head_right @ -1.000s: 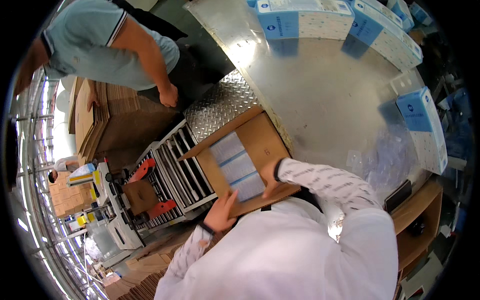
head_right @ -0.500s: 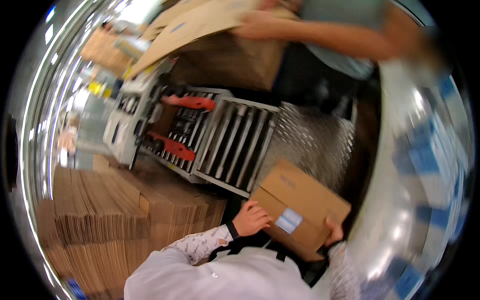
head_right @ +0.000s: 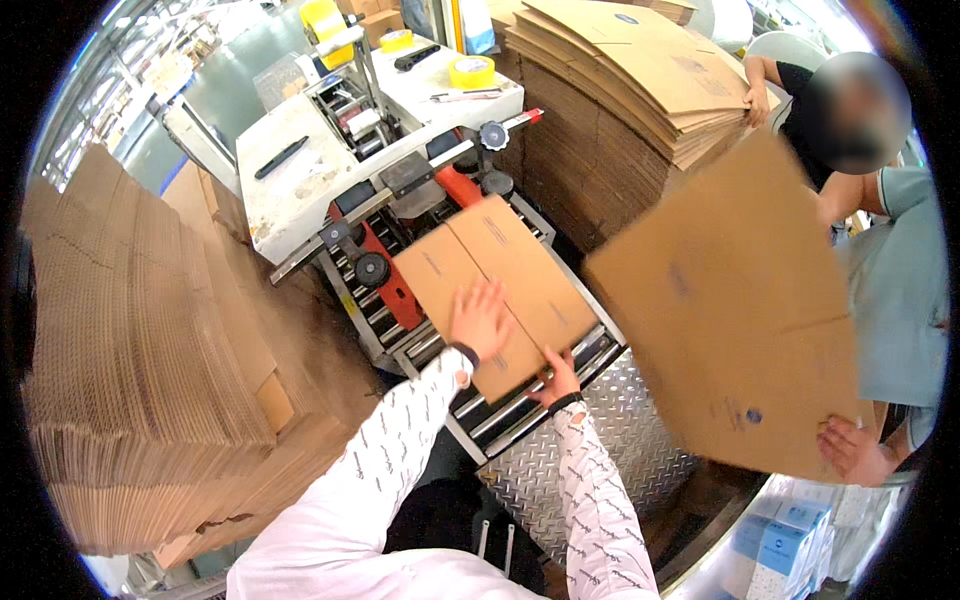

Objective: The person picks up cardboard boxes from a stack, opens them into a carton shape, places them on a conveyor or table, fills them with blue rectangular boxes, and puts the filled cartons onto a conveyor.

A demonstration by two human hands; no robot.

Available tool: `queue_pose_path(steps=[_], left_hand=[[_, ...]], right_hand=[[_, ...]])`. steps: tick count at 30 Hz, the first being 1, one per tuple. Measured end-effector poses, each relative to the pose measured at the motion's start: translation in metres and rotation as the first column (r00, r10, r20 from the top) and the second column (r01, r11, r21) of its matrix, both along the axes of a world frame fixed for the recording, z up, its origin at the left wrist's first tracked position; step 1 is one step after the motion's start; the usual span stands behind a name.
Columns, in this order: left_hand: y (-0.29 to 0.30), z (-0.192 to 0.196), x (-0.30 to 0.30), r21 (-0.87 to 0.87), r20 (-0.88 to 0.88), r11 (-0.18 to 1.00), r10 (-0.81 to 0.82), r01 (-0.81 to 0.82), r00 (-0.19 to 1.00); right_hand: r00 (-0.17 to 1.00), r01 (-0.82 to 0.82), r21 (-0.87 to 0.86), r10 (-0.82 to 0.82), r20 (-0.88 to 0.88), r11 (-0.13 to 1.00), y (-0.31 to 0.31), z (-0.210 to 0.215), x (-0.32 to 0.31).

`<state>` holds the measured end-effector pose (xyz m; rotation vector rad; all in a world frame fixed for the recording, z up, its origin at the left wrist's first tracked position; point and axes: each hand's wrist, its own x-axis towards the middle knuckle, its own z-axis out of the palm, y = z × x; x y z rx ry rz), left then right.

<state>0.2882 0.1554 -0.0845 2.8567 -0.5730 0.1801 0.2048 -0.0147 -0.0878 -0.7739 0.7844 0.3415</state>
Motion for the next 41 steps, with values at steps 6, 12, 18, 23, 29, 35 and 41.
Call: queue_pose_path(steps=[6,12,18,23,29,35,41], left_hand=[[0.035,-0.008,0.074,-0.094,0.075,0.994,0.06,-0.053,0.995],[0.083,0.061,0.099,0.092,-0.088,0.985,0.154,-0.146,0.984],[0.129,0.328,-0.122,-0.196,0.803,0.928,-0.034,0.318,0.596],[0.263,0.515,-0.236,0.017,0.656,0.867,0.366,-0.498,0.66],[0.312,0.522,-0.288,0.294,0.589,0.911,0.066,-0.289,0.805],[0.361,0.517,-0.297,0.11,0.869,0.856,0.165,-0.506,0.467],[0.174,0.531,-0.189,0.693,0.656,0.719,-0.595,-0.056,0.464]], right_hand=[[0.971,-0.212,-0.25,0.232,0.054,0.945,0.004,0.019,-0.069],[0.895,-0.396,-0.37,0.444,0.049,0.84,-0.033,-0.061,-0.292],[0.724,-0.669,-0.52,0.623,-0.297,0.531,-0.134,-0.105,-0.441],[0.819,-0.468,-0.625,0.573,-0.041,0.625,-0.214,-0.139,-0.411],[0.838,-0.158,-0.748,0.488,0.244,0.645,-0.186,-0.041,-0.323],[0.818,-0.251,-0.742,0.546,0.181,0.622,-0.162,-0.005,-0.35],[0.677,0.109,-0.787,0.535,0.506,0.607,-0.081,0.132,-0.313]])
